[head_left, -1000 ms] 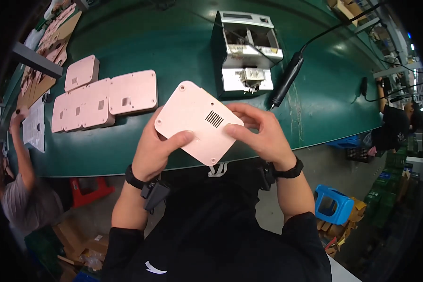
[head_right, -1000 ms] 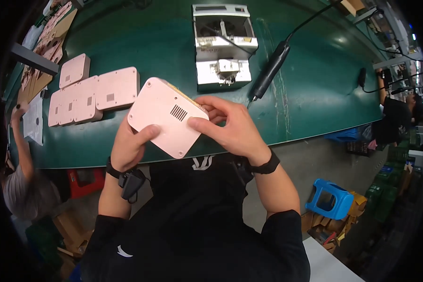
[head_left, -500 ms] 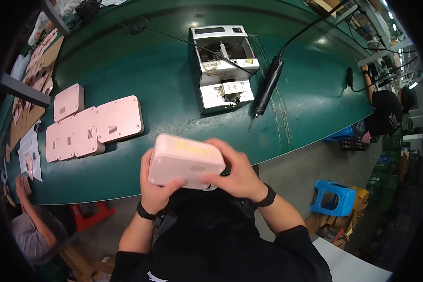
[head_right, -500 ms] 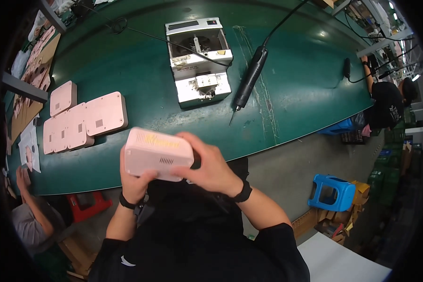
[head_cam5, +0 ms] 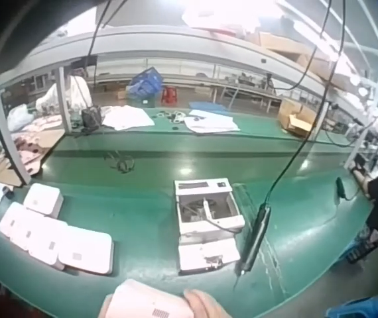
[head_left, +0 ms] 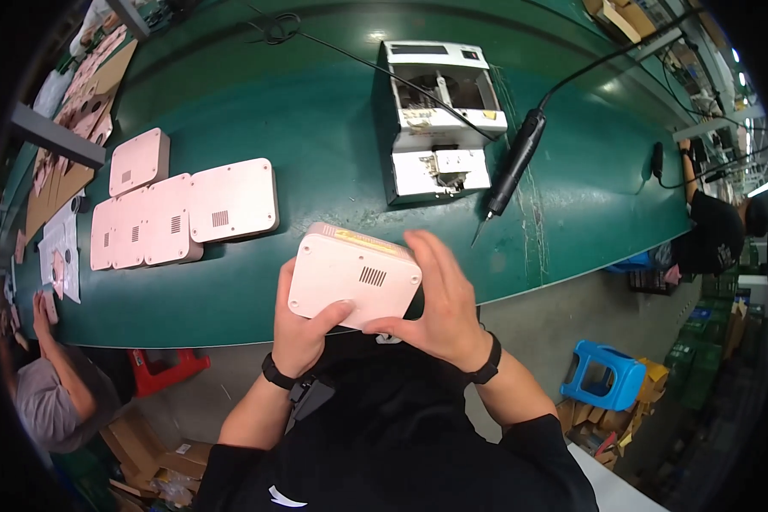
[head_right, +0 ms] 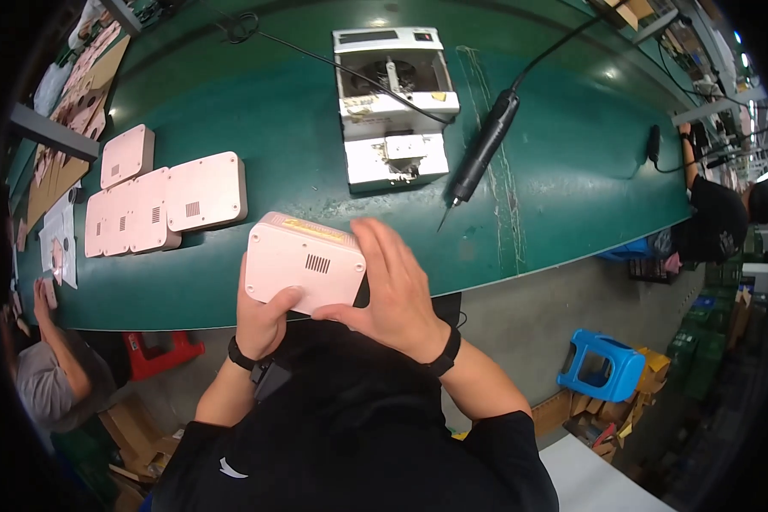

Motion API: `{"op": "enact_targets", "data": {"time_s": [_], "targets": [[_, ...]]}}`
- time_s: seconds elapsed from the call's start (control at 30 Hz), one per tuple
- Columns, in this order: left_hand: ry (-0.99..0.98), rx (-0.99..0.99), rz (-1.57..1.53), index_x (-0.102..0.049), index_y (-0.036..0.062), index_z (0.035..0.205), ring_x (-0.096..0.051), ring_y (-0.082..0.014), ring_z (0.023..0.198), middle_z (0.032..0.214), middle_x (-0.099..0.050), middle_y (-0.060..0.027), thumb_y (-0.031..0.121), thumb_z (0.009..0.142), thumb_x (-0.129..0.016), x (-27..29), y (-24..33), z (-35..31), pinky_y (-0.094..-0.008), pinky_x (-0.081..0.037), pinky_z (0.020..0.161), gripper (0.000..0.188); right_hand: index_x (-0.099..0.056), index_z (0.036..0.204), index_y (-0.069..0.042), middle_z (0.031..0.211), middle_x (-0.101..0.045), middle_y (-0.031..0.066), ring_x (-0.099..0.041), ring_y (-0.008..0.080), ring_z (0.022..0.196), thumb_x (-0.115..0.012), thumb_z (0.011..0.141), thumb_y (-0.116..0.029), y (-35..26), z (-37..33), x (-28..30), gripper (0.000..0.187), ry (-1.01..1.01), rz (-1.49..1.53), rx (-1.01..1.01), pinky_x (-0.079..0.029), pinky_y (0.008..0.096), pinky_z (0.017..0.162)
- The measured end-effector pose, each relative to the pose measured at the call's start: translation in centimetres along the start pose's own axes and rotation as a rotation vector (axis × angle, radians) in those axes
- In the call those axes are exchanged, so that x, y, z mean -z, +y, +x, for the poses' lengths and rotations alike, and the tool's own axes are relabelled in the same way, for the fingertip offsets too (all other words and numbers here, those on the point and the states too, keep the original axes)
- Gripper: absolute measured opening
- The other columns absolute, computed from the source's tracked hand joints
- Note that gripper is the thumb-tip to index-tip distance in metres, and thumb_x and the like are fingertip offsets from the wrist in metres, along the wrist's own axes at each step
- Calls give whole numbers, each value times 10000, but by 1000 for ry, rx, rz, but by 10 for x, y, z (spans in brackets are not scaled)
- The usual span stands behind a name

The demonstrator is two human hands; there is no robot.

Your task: The person fits a speaker and a circuit board into a pink plastic housing, places a cover on top, and secures it by driving screws with a power screwdriver. They then repeat the process for a second unit, fastening its cover with the power screwdriver.

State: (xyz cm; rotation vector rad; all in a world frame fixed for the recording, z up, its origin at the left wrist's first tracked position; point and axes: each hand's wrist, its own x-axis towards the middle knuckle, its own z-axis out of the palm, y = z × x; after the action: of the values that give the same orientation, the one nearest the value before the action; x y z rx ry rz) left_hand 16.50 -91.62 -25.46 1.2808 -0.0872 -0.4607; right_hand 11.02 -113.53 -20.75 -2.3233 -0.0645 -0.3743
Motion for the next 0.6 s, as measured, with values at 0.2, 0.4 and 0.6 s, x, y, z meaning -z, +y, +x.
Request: {"op": "enact_targets", "data": {"time_s": [0.2,0.4,0.6], "targets": [[77,43,-58,-425,24,1437,-609,-184,1217,1339,-585,-111,-12,872,-795,-14,6,14,-347,-525,1037,677,-458,1477,48,1435,-559,239,-575,415,1309,-978,655,-383,-13,33,11,1064,-159,-327,202,-504,464,1078],[77,19,33,-441,3,1488,-573,-215,1307,1406,-579,-135,281,1050,-651,5,-20,12,-355,-459,1113,559,-438,1485,39,1413,-577,238,-607,419,1276,-977,643,-355,-6,32,-1,1074,-279,-173,118,-542,462,1033],[55,-105,187,-373,-15,1597,-510,-280,1424,1549,-521,-188,714,1062,-356,4,-36,5,-388,-389,1182,904,-431,1497,43,1388,-611,252,-647,428,1234,-964,672,-335,9,29,0,1053,-348,-45,87,-567,454,1001]]}}
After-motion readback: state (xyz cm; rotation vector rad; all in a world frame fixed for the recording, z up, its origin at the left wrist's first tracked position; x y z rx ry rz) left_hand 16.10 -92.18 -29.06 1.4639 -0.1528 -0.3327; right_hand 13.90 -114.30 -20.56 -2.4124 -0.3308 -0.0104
